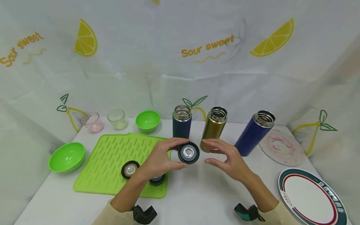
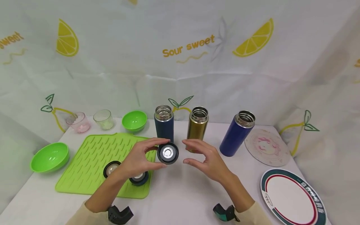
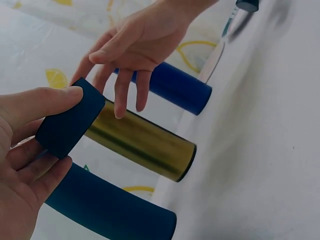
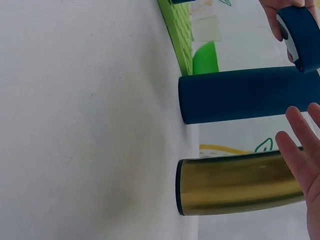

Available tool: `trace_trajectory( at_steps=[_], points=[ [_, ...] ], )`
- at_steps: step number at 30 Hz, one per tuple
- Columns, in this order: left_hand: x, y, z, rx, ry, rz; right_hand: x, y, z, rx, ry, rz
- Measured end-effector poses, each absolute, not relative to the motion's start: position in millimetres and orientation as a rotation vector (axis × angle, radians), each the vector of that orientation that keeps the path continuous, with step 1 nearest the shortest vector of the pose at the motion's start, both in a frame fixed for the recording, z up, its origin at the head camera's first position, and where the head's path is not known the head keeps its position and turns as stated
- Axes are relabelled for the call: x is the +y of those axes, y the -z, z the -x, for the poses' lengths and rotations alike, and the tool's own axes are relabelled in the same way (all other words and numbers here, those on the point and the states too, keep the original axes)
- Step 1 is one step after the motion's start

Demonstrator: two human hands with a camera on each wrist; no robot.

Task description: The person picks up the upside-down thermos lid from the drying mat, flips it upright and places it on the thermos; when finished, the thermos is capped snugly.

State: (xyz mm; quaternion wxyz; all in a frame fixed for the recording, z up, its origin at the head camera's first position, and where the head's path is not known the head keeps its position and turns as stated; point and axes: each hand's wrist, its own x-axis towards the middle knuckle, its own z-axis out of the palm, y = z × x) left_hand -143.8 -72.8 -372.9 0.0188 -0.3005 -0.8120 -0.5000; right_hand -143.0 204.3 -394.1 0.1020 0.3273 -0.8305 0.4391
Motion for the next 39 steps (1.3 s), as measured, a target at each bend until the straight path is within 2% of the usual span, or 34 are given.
trace_trajectory(
  at_steps=[16, 39],
  points=[
    [-67, 376, 149, -2.463, 1.586, 0.984, 196, 394, 146, -2.386, -1.419, -1.066],
    [-60, 379, 149, -2.445, 1.716, 0.952, 196, 396, 147, -2.291, -1.678, -1.029]
  ],
)
